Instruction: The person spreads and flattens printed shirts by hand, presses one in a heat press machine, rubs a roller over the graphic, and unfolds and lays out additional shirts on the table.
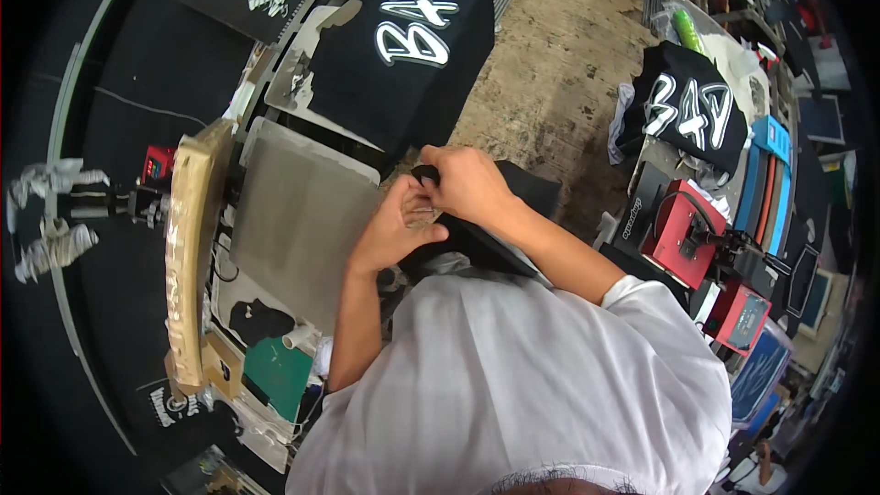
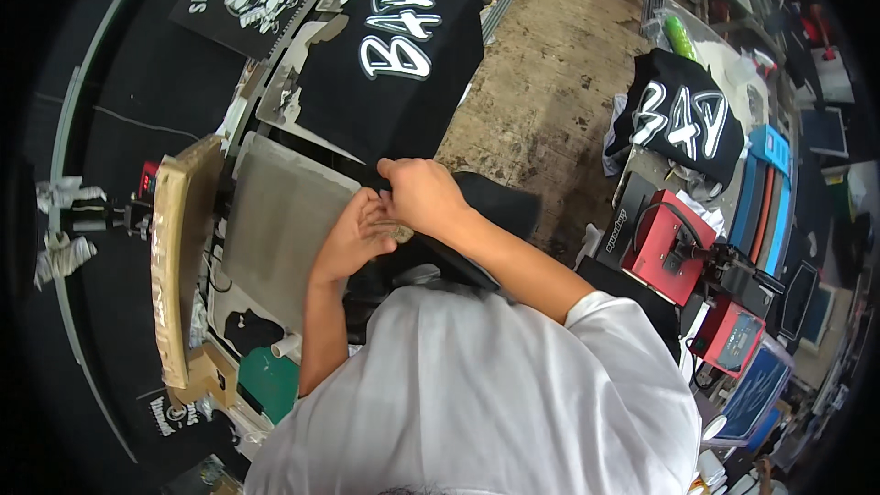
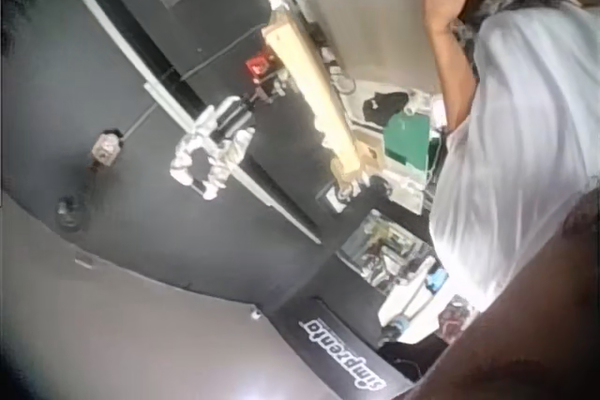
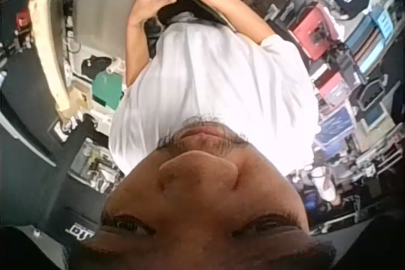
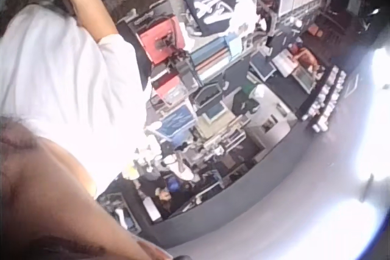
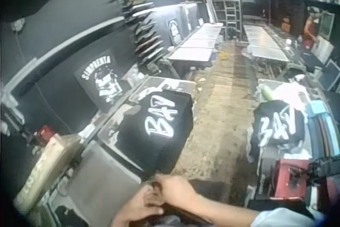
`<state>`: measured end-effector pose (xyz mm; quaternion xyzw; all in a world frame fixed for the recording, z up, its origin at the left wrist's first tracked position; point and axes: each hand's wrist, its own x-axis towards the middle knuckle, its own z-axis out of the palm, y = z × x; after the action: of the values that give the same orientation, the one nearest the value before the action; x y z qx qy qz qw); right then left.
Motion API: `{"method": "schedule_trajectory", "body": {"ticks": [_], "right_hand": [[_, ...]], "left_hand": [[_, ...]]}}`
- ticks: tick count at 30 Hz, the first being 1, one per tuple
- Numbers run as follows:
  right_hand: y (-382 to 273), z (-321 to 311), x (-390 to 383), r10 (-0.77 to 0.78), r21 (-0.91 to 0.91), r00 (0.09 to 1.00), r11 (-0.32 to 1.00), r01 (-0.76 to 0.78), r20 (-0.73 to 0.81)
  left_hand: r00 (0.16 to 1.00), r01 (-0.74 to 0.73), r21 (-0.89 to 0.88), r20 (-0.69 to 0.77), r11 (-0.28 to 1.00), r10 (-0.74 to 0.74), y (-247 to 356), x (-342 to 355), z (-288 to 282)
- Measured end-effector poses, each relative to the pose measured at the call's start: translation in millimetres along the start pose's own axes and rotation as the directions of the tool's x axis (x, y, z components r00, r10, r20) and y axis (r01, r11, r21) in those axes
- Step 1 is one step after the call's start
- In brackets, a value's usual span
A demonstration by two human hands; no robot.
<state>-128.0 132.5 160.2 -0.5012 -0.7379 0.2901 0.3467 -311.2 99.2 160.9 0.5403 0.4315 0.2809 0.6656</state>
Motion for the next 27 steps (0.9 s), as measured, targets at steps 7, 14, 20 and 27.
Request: {"method": "schedule_trajectory", "body": {"ticks": [7,14,20,27], "right_hand": [[-50.2,59.9,6.3,0.036,-0.036,0.936,0.999,-0.025,0.351],[-91.5,117.8,-5.6,-0.013,-0.006,0.789,1.0,0.021,0.615],[-123.0,125.7,-3.3,-0.043,-0.028,0.629,0.994,0.103,0.776],[-71.7,81.9,68.9,-0.175,0.084,0.302,0.953,0.29,0.937]], "left_hand": [[0.957,-0.134,-0.304,-0.289,0.943,0.042,-62.8,-54.2,-17.8],[0.764,-0.233,0.017,-0.615,0.972,0.194,-113.2,-100.0,-44.5],[0.715,-0.169,-0.015,-0.69,0.985,0.112,-147.8,-116.1,-62.9],[0.755,0.383,0.222,-0.635,0.897,-0.165,-150.0,-183.2,-72.0]]}}
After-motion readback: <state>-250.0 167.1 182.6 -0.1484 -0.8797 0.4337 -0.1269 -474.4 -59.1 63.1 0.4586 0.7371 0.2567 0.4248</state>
